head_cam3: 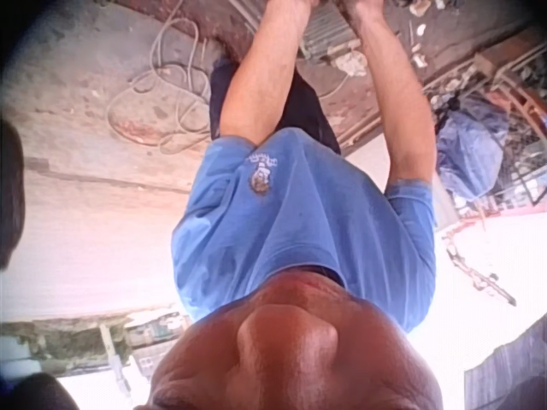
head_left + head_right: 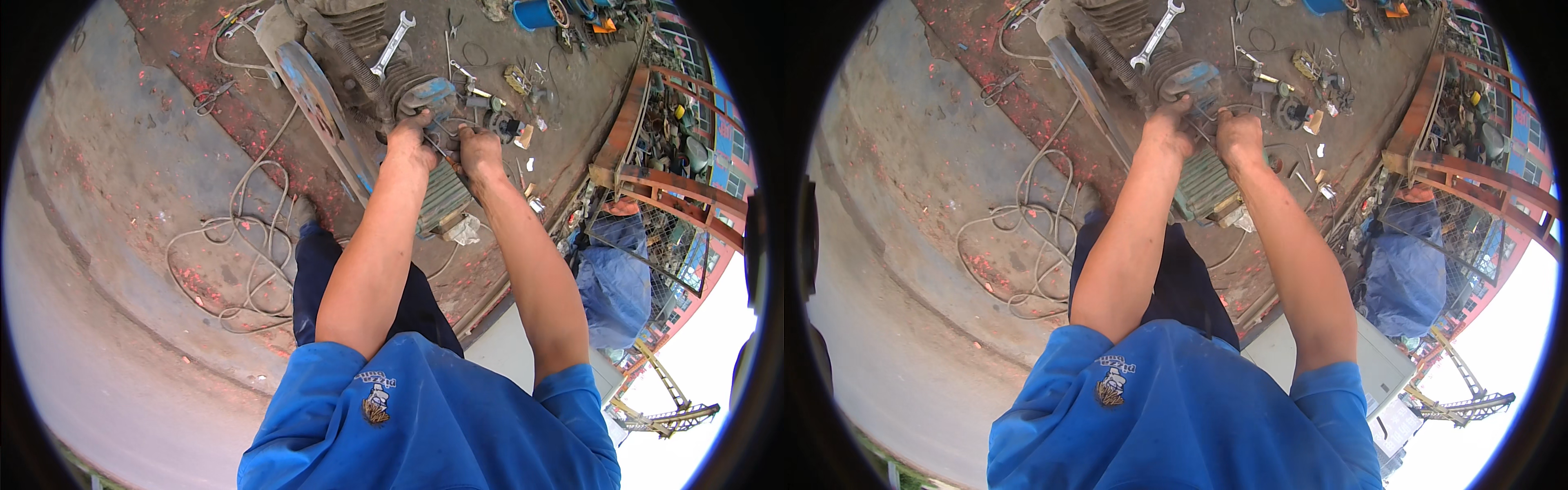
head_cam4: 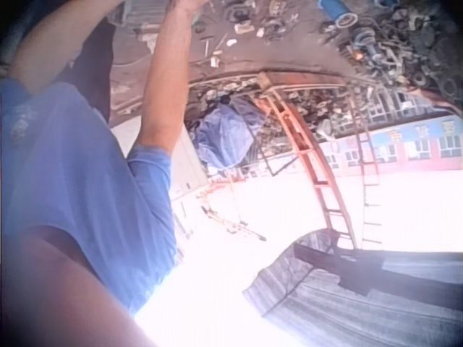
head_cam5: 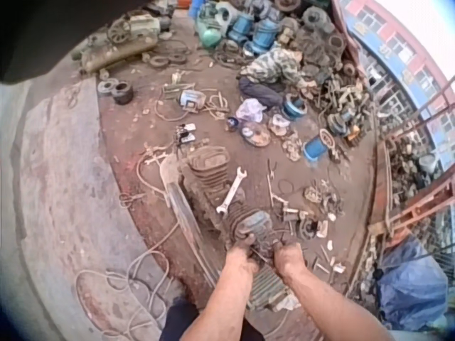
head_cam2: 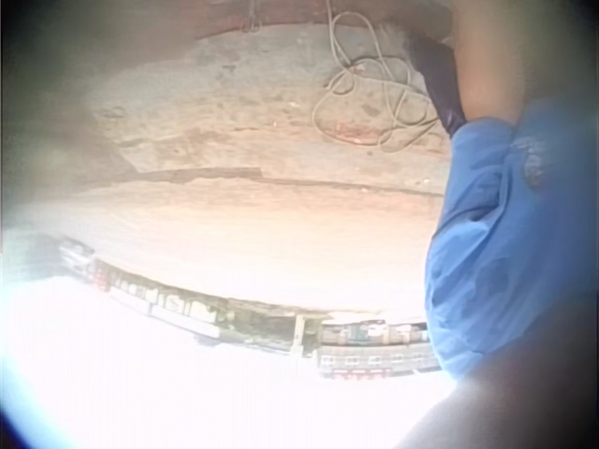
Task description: The person aligns and secures a motor housing onto a motor assembly using a wrench and screwdriver. They tighten bolts and adjust components while working in a cluttered workshop.
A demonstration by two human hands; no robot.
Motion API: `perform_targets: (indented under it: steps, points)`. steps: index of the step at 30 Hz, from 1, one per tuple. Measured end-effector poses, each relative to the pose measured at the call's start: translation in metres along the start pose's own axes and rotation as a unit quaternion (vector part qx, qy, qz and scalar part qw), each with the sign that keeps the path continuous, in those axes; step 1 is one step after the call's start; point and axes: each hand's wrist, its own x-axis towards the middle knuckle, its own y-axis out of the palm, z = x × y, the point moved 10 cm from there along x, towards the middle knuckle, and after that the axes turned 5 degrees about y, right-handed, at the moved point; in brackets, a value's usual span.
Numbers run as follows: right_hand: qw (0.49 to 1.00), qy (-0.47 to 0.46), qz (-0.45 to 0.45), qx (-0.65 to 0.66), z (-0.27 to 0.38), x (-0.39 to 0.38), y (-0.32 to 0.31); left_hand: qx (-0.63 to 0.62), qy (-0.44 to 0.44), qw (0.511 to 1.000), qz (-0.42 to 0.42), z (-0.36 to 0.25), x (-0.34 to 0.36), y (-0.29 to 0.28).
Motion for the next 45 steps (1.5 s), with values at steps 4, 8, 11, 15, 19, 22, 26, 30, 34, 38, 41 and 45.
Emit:
perform_targets:
  steps: [4,8,11,15,19,22,26,30,34,38,41,45]
  points:
    - [0.964,-0.205,-0.06,-0.16,0.062,-0.046,-0.015,-0.017,0.01,1.0,0.021,-0.008,0.017,-0.006]
    - [0.868,-0.394,-0.149,-0.264,0.082,-0.07,-0.01,0.047,-0.012,0.999,0.017,0.0,0.019,-0.009]
    - [0.962,-0.212,-0.031,-0.171,0.049,-0.035,0.005,-0.029,-0.011,0.999,0.03,0.001,0.032,-0.014]
    - [0.986,-0.119,0.014,-0.114,0.032,-0.029,0.006,0.003,-0.023,1.0,-0.007,0.0,0.004,-0.006]
    - [0.854,-0.41,-0.079,-0.31,0.081,-0.084,0.001,0.008,-0.011,1.0,0.012,-0.001,0.03,-0.017]
    - [0.81,-0.471,-0.106,-0.332,0.09,-0.092,0.006,-0.009,-0.008,0.999,0.038,0.0,0.038,-0.016]
    - [0.948,-0.25,-0.051,-0.192,0.06,-0.037,-0.003,-0.024,-0.053,0.998,0.02,0.012,0.037,-0.017]
    - [0.979,0.084,0.147,0.112,0.012,-0.015,0.011,0.005,-0.033,0.999,0.02,0.003,0.04,-0.021]
    - [0.852,-0.415,-0.149,-0.284,0.084,-0.075,-0.025,0.042,-0.046,0.998,0.015,0.004,0.03,-0.022]
    - [0.83,-0.435,-0.115,-0.33,0.077,-0.063,-0.009,0.031,-0.07,0.997,0.014,0.009,0.027,-0.022]
    - [0.955,-0.214,-0.002,-0.207,0.046,-0.029,0.007,-0.044,-0.116,0.99,0.064,0.013,0.044,-0.02]
    - [0.975,0.098,0.192,0.061,0.01,-0.023,0.024,0.06,-0.086,0.994,0.011,0.011,0.034,-0.028]
